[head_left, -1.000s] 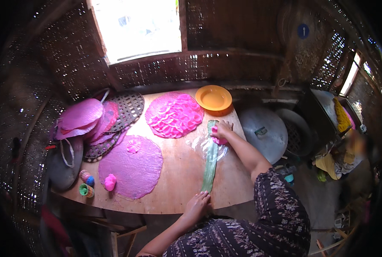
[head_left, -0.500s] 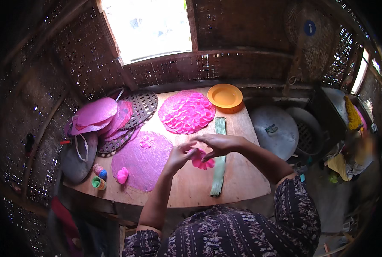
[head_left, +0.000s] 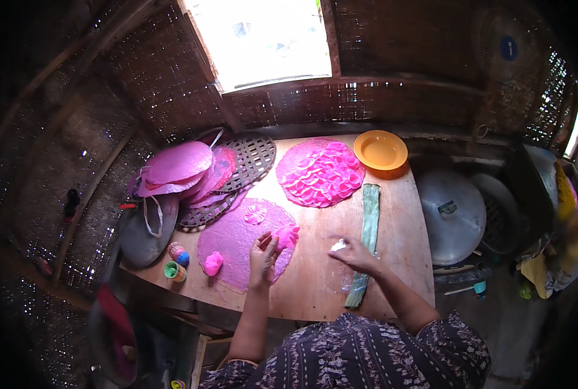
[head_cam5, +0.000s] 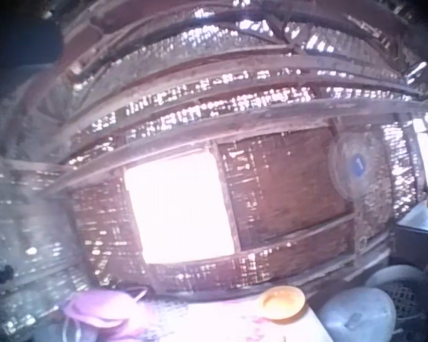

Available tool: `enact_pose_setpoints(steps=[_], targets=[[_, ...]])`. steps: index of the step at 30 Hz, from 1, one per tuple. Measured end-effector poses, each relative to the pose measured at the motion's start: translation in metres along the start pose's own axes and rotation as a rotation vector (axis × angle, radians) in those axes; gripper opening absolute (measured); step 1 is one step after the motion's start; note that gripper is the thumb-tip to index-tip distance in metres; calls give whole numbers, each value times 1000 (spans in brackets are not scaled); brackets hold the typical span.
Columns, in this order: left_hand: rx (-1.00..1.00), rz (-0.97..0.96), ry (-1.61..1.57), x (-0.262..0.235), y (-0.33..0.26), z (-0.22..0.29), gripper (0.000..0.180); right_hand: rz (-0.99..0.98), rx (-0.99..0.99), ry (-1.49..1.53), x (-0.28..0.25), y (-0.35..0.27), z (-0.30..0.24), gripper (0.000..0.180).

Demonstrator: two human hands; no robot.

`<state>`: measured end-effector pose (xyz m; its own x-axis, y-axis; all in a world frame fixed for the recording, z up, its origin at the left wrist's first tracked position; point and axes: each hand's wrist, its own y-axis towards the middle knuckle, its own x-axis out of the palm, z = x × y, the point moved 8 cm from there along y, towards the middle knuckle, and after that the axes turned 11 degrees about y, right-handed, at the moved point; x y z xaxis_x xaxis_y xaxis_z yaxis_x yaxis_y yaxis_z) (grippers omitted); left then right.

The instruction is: The person shapes small pieces of pink clay into flower-like forms by hand. They repeatedly roll, flatten, and pinch the clay, then place the finished pieces onto a larger pink mat on the table.

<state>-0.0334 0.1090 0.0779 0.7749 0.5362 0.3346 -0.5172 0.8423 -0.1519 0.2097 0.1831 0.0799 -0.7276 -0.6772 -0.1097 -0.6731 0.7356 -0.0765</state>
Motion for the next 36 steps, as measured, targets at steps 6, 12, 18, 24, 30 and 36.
enact_pose_setpoints(steps=[6,12,18,24,30,36], targets=[[29,113,-135,30,-17,-28,36,-224,-117,514,79,14,-40,57],[181,122,-166,59,-40,-31,36,-171,-168,725,75,38,-41,51],[213,70,-89,73,-49,-30,40,-29,-283,681,57,36,-46,42],[195,31,-68,77,-47,-40,37,19,-167,820,44,37,-32,35],[-22,-308,317,52,-36,-47,43,30,-234,650,1,29,-39,35],[-11,-329,247,54,-24,-18,58,-329,-276,628,16,15,-64,81]])
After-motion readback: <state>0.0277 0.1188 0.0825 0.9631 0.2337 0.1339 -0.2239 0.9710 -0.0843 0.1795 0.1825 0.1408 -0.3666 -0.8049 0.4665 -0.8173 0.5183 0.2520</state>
